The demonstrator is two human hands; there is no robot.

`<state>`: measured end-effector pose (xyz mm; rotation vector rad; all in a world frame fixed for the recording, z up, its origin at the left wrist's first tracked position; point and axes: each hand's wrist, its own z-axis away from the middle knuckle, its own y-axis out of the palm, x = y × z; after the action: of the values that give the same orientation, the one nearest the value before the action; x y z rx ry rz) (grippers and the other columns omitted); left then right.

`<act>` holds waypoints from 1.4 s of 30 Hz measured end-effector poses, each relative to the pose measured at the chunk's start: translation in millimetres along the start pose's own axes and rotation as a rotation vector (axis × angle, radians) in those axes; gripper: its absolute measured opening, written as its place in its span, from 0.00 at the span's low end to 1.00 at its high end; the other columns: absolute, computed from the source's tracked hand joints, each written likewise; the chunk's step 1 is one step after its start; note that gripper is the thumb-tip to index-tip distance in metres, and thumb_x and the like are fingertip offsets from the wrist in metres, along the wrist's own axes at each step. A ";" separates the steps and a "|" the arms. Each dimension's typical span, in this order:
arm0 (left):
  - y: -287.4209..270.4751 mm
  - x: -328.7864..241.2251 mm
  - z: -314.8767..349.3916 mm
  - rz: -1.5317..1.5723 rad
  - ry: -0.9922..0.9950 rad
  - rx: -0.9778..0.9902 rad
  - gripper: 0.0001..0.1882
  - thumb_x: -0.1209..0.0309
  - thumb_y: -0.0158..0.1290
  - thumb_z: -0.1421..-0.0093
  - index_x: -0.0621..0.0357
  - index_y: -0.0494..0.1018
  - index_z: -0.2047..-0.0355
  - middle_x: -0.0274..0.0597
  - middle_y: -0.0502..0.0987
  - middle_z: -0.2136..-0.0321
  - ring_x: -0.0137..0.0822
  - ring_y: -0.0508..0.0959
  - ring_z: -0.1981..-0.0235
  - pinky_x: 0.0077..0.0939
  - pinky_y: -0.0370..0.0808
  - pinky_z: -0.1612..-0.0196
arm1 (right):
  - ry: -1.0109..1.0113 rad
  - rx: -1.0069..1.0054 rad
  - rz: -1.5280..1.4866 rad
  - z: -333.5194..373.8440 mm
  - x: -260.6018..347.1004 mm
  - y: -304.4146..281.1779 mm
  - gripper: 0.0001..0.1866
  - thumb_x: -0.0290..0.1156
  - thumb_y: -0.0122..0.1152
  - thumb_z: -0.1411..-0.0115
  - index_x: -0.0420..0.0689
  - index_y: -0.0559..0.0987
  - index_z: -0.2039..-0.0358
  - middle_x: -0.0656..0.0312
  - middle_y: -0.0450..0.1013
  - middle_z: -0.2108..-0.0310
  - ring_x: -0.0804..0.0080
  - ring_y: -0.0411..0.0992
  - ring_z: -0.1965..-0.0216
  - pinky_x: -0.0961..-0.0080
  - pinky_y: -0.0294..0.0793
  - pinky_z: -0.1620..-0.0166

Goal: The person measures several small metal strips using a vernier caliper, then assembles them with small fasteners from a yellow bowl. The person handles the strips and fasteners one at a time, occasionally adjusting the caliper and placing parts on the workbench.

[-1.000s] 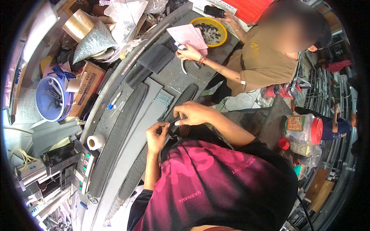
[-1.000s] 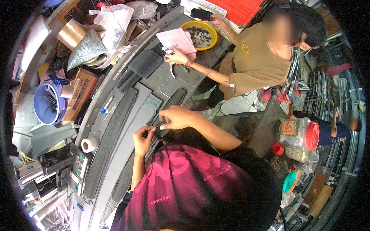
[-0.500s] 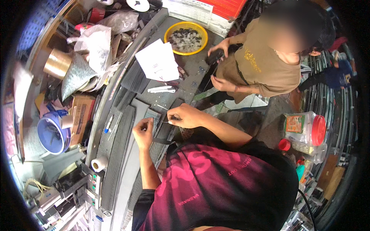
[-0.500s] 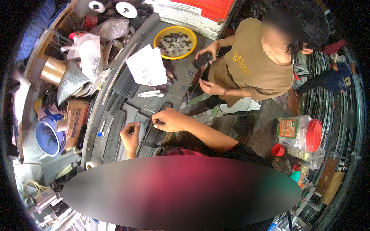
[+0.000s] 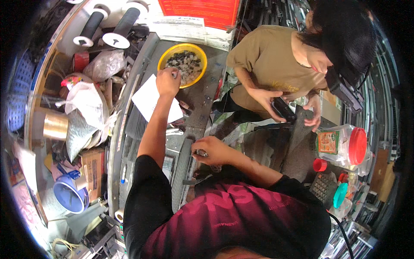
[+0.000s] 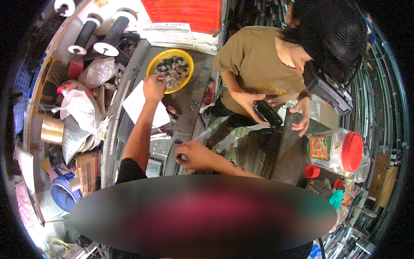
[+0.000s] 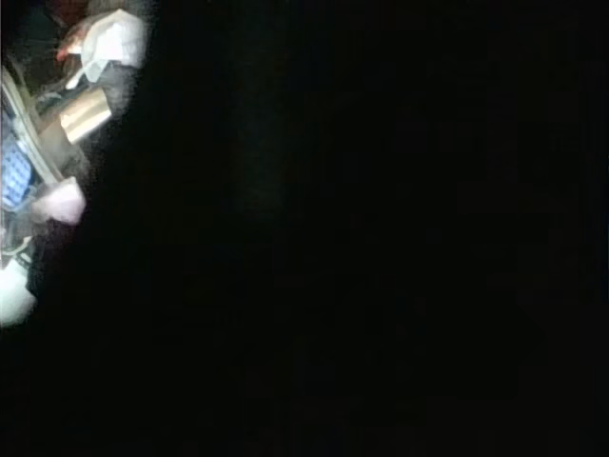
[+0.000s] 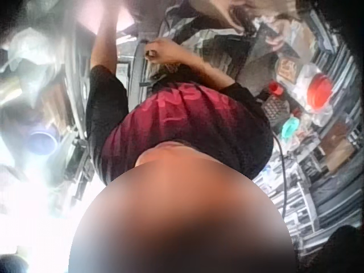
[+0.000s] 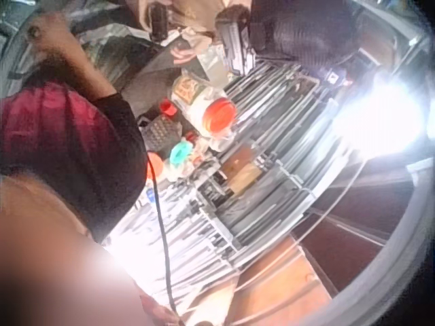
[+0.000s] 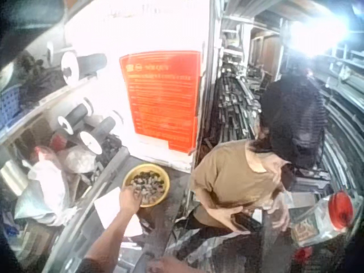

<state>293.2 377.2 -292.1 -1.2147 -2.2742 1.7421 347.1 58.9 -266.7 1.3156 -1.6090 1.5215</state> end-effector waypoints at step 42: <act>90.1 47.1 -87.4 -0.339 -0.012 0.263 0.17 0.62 0.64 0.35 0.55 0.84 0.48 0.55 0.85 0.49 0.59 0.85 0.49 0.54 0.82 0.45 | 0.295 -0.072 0.133 62.4 -7.0 -11.3 0.11 0.39 0.67 0.34 0.45 0.82 0.60 0.49 0.80 0.67 0.41 0.81 0.61 0.48 0.76 0.57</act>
<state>350.5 481.5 -353.9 -0.7244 -2.0239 1.8399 373.6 2.7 -280.8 0.9119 -1.5676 1.6330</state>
